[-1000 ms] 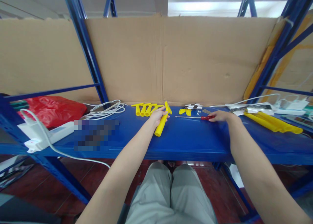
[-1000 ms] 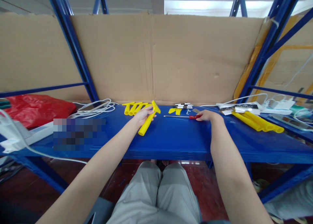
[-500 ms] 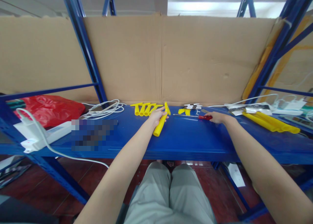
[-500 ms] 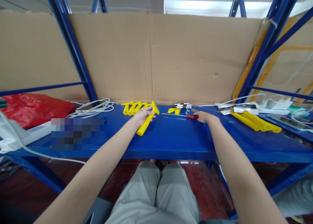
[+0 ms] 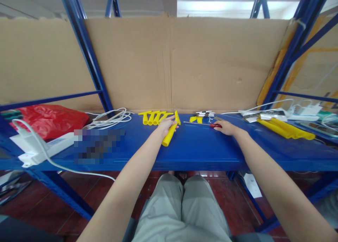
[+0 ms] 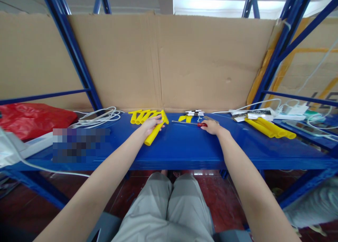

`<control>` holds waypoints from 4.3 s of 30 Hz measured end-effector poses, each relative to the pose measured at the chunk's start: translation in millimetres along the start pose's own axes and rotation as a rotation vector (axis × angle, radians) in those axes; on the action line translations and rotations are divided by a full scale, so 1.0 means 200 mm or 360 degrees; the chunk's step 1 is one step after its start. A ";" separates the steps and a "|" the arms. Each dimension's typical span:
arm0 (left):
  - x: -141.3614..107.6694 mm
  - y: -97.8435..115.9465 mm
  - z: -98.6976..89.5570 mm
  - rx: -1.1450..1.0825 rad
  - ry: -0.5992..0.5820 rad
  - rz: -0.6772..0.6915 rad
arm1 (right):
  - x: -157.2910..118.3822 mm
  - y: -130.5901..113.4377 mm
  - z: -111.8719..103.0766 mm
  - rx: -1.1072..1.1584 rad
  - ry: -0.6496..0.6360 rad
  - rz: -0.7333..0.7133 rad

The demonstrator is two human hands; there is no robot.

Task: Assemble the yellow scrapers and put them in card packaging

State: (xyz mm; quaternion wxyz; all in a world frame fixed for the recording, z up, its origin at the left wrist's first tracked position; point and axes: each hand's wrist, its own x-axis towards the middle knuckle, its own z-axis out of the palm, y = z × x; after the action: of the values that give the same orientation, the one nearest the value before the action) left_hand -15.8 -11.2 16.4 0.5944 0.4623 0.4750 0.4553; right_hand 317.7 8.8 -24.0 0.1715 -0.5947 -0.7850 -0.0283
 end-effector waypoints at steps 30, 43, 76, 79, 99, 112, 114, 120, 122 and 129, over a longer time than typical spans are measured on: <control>0.01 -0.01 -0.02 -0.0022 -0.0108 -0.0011 | -0.04 -0.16 -0.09 0.0449 0.0333 -0.0142; 0.00 0.00 -0.01 0.0007 -0.0150 -0.0053 | -0.04 -0.15 -0.09 0.0464 0.0326 -0.0125; 0.02 -0.02 -0.01 0.0022 -0.0191 -0.0039 | -0.02 -0.08 -0.04 0.0374 0.0131 -0.0166; 0.00 -0.01 -0.01 0.0035 -0.0163 -0.0040 | -0.03 -0.08 -0.05 0.0357 0.0111 -0.0179; 0.00 -0.01 -0.01 -0.0041 -0.0153 -0.0055 | -0.04 -0.11 -0.08 0.0426 0.0074 -0.0185; -0.03 0.00 0.00 -0.0019 -0.0170 -0.0045 | -0.04 -0.11 -0.07 0.0444 0.0074 -0.0163; -0.03 0.01 0.00 -0.0013 -0.0161 -0.0048 | -0.04 -0.11 -0.08 0.0439 0.0073 -0.0162; -0.03 0.01 0.00 -0.0040 -0.0177 -0.0070 | -0.04 -0.11 -0.08 0.0421 0.0055 -0.0183; -0.03 0.01 0.00 -0.0055 -0.0189 -0.0076 | -0.04 -0.11 -0.08 0.0418 0.0047 -0.0183; -0.01 0.00 -0.01 -0.0094 -0.0232 -0.0094 | -0.05 -0.11 -0.09 0.0434 0.0022 -0.0176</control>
State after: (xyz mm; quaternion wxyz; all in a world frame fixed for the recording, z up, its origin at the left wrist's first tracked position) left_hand -18.9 -12.8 16.1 0.6540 0.4624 0.4302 0.4166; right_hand 303.1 -10.7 -6.0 0.2544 -0.5215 -0.8119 0.0651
